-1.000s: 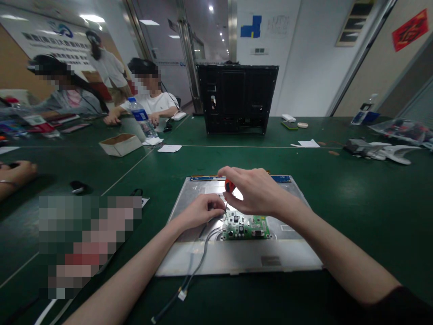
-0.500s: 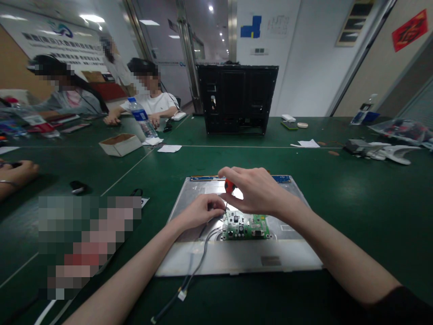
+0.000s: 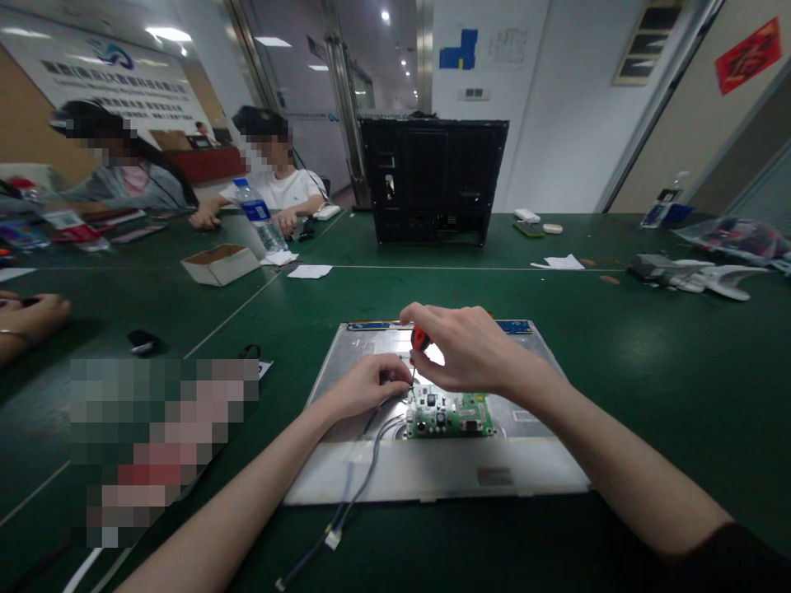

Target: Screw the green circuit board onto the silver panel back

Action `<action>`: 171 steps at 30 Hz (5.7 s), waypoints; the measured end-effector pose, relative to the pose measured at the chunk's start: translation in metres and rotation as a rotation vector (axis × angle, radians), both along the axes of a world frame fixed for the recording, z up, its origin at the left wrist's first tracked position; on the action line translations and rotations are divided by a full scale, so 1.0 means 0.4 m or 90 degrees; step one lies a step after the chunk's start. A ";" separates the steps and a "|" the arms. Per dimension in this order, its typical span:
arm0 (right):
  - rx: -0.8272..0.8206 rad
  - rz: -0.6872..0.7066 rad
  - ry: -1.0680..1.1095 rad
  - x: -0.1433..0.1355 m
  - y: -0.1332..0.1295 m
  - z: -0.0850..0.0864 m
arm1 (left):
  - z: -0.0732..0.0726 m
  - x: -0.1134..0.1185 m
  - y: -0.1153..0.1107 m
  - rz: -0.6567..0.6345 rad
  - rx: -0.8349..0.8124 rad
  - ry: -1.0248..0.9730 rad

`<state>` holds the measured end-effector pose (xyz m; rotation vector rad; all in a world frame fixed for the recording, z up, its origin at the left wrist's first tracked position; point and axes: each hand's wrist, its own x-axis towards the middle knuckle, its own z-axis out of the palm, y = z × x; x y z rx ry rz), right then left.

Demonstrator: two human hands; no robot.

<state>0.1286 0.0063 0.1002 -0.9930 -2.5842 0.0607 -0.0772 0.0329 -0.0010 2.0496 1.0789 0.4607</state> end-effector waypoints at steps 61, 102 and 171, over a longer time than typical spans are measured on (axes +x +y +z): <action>-0.014 -0.029 0.002 -0.008 0.003 -0.004 | -0.002 0.004 -0.001 -0.007 0.002 -0.019; 0.025 -0.065 0.013 -0.014 0.013 -0.020 | 0.008 0.011 -0.012 0.014 -0.014 0.004; 0.041 -0.027 0.045 -0.009 0.013 -0.027 | -0.002 0.006 -0.006 -0.009 0.009 -0.026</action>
